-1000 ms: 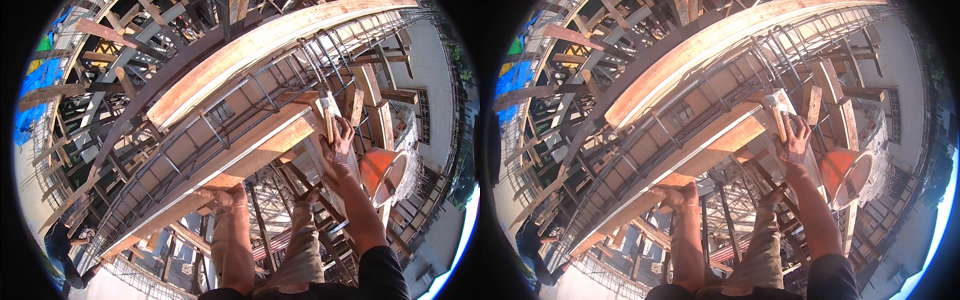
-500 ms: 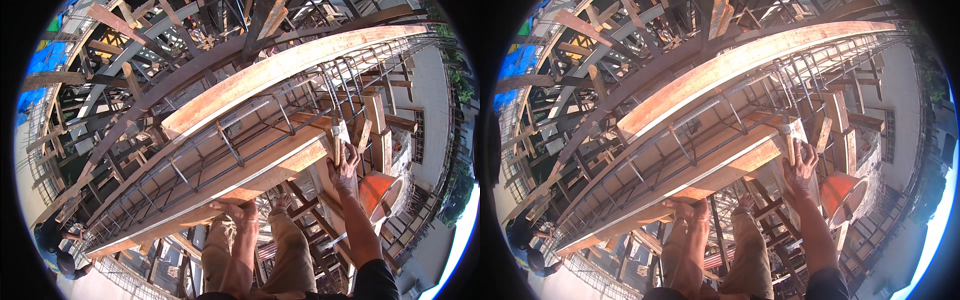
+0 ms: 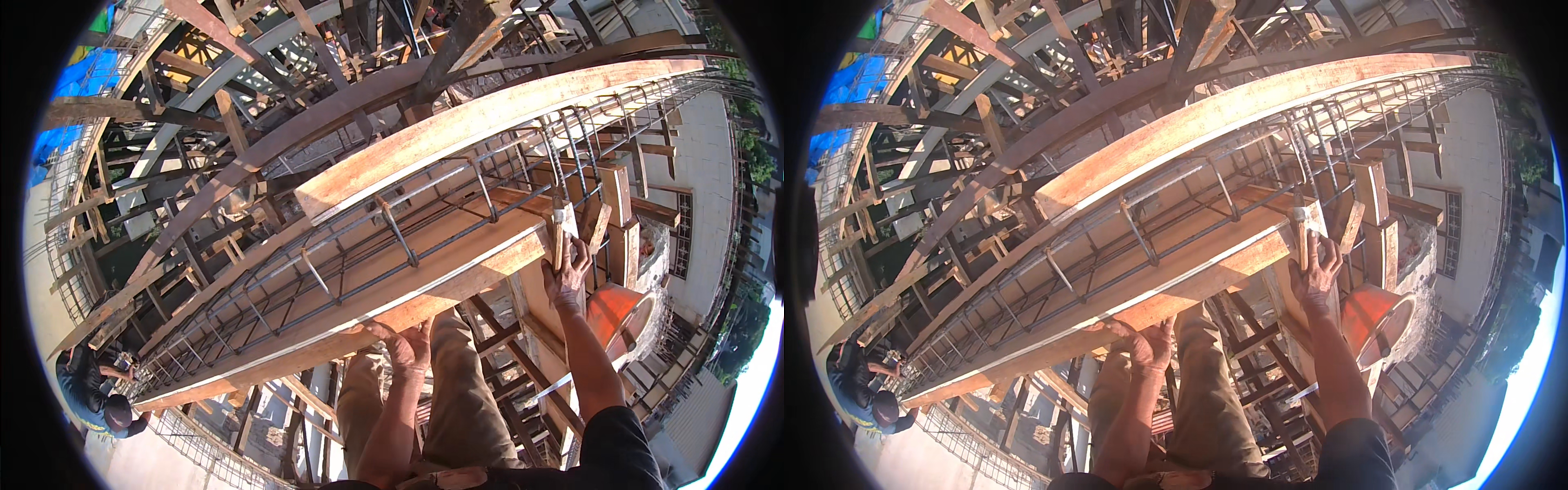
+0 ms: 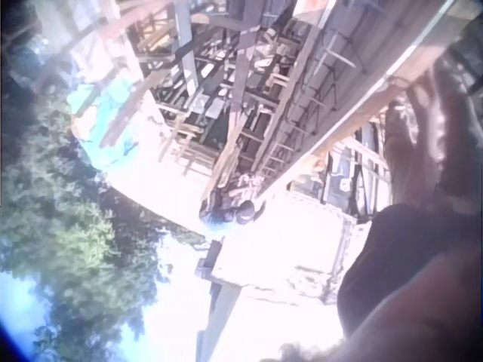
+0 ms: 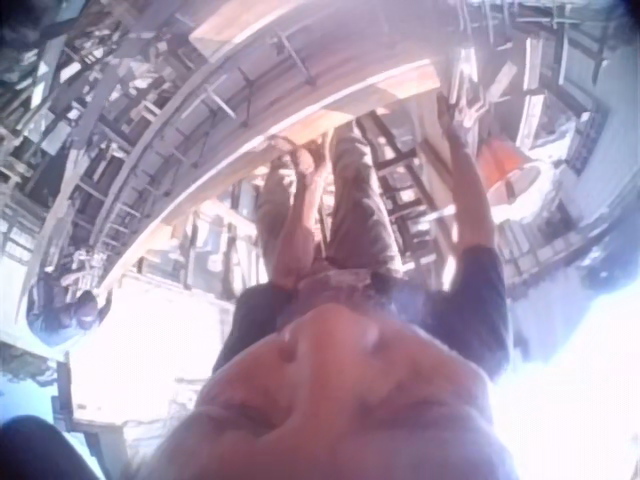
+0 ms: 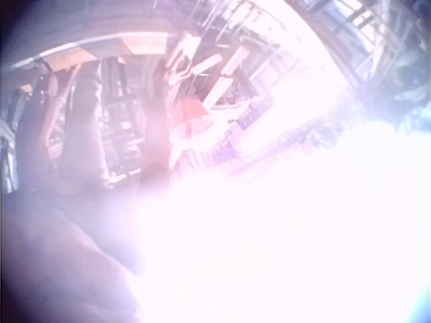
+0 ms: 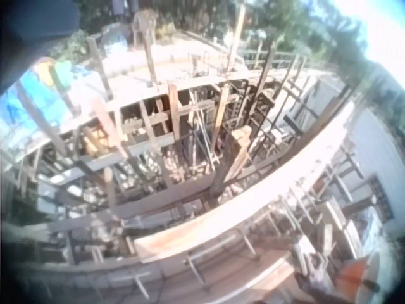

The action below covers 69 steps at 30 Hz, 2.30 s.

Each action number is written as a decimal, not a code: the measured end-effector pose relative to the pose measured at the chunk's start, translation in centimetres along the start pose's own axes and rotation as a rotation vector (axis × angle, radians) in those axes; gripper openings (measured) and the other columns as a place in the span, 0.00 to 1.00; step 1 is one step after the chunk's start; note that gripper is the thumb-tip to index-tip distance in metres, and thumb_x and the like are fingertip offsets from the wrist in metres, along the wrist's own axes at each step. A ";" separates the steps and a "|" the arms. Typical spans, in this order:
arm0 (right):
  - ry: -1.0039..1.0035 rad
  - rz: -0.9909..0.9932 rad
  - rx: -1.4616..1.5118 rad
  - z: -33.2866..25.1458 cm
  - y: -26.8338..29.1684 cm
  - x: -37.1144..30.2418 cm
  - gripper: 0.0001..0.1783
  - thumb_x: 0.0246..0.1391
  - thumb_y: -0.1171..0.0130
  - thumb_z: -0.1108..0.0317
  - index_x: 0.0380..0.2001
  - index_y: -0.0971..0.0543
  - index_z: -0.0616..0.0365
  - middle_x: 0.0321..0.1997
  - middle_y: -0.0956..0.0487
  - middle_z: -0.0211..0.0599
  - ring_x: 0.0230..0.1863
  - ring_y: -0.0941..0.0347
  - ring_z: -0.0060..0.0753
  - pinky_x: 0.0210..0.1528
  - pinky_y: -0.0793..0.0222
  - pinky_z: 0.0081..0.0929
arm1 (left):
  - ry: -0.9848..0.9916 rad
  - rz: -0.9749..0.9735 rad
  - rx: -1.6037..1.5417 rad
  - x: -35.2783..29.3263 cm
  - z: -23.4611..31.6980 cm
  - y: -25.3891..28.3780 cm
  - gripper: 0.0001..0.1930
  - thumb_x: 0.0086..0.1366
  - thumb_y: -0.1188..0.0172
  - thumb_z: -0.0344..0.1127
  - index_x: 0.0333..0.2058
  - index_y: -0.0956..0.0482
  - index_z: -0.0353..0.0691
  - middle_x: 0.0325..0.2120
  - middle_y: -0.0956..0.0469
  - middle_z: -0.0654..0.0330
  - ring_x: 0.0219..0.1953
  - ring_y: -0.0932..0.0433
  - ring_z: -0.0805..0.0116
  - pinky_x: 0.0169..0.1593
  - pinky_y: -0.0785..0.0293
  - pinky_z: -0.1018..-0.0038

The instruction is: The person secures wooden formwork pieces for concrete beams by hammering nails into the boards.

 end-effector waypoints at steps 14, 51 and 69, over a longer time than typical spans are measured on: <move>0.100 0.083 0.083 0.4 0.4 -0.4 0.45 0.40 0.29 0.65 0.66 0.31 0.43 0.63 0.37 0.44 0.65 0.42 0.59 0.65 0.42 0.57 | -0.371 0.632 0.082 -0.3 19.8 4.7 0.48 0.56 0.55 0.82 0.63 0.32 0.50 0.62 0.30 0.55 0.64 0.32 0.46 0.63 0.33 0.39; 0.002 -0.062 0.266 0.7 2.2 -0.5 0.41 0.44 0.30 0.67 0.66 0.30 0.46 0.69 0.38 0.44 0.71 0.46 0.59 0.72 0.49 0.56 | -0.309 -0.098 2.082 -7.3 9.8 -3.9 0.28 0.60 0.32 0.50 0.52 0.26 0.40 0.47 0.27 0.49 0.49 0.24 0.52 0.48 0.23 0.53; -0.829 -0.637 0.875 -9.3 4.6 -15.3 0.27 0.62 0.44 0.50 0.54 0.30 0.60 0.28 0.21 0.63 0.39 0.23 0.72 0.40 0.29 0.58 | -0.724 -0.945 2.599 3.9 -7.0 -18.9 0.49 0.38 0.20 0.47 0.59 0.34 0.40 0.62 0.34 0.43 0.63 0.34 0.42 0.63 0.35 0.47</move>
Point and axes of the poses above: each hand's wrist, its own x-axis towards the middle knuckle, its own y-axis out of the back of the hand, z = x × y, the point moved 2 cm from there along x, towards the middle knuckle
